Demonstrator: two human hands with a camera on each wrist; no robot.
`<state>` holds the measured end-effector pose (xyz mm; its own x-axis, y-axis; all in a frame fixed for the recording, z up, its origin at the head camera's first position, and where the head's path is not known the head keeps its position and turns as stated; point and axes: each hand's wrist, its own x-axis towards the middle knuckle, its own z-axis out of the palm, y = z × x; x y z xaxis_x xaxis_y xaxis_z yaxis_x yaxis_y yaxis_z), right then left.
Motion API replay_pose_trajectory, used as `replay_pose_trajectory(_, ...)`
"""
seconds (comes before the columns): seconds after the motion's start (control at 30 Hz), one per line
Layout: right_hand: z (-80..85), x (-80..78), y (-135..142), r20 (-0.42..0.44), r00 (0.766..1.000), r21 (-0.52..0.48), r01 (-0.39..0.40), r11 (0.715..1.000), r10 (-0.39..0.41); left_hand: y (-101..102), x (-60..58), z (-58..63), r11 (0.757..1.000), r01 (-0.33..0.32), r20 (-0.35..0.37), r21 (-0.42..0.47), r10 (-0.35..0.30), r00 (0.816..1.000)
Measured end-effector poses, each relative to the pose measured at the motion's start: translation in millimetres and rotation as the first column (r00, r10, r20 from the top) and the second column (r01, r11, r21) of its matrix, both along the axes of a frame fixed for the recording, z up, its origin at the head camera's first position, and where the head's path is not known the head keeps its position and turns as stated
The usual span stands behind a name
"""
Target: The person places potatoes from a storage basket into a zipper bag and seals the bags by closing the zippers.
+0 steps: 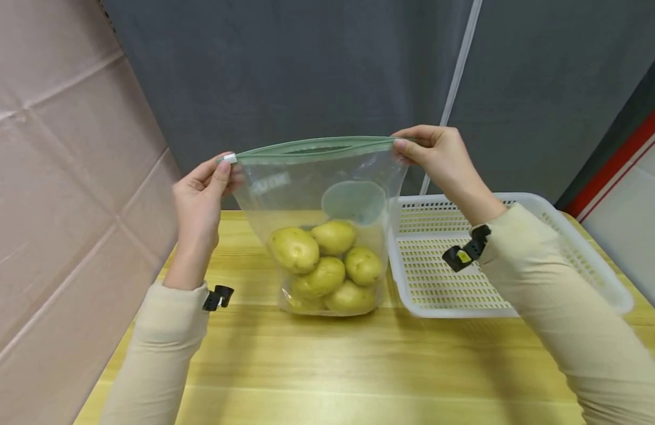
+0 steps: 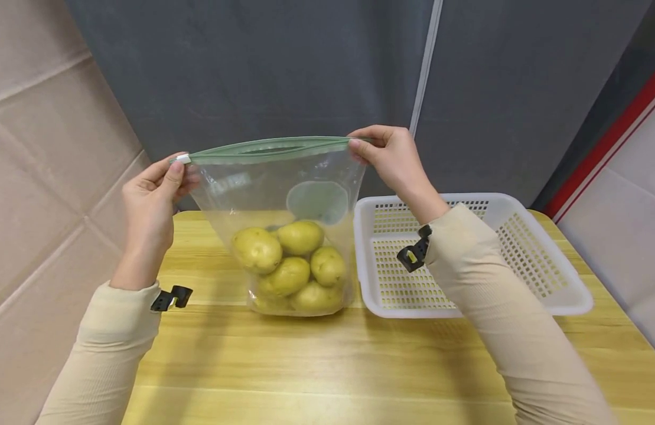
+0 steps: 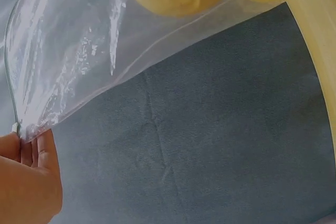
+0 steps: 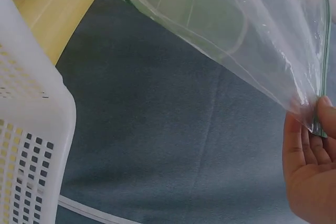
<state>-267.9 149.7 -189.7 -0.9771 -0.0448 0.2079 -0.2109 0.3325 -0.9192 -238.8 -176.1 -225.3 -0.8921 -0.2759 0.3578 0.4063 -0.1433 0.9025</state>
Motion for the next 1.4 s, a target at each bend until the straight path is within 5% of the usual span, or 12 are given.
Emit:
replay_pose_trajectory(0.17, -2.4, -3.7, -2, 0.0, 1.0, 0.05, -0.007, 0.999, 0.007, -1, -1.3, -3.0, 0.999, 0.025, -0.004, -0.044, -0.026, 1.0)
replay_pose_trajectory(0.37, -0.8, 1.5, -11, -0.097, 0.995, 0.264, 0.051, 0.963, -0.026, 0, -2.0, -5.2, 0.998, 0.017, 0.015, -0.053, -0.017, 1.0)
replay_pose_trajectory(0.57, 2.1, 8.6, -27, -0.317, 0.948, 0.324, 0.101, 0.941, 0.008, 2, -1.9, -7.4, 0.997, 0.003, 0.016, -0.08, -0.002, 1.0)
replay_pose_trajectory(0.8, 3.6, 16.0, -43, -0.441, 0.894, 0.353, 0.094, 0.931, 0.077, 5, -0.7, -9.5, 0.995, 0.037, 0.061, -0.092, -0.032, 0.998)
replay_pose_trajectory(1.07, 3.9, 17.8, -58, -0.421, 0.893, 0.307, -0.024, 0.952, 0.159, 7, -0.9, -12.3, 0.986, 0.064, 0.106, -0.152, -0.048, 0.993)
replay_pose_trajectory(1.4, 1.0, 25.7, -81, -0.368, 0.881, 0.342, -0.169, 0.925, 0.297, 12, -0.4, -15.0, 0.946, 0.138, 0.13, -0.292, -0.104, 0.986)
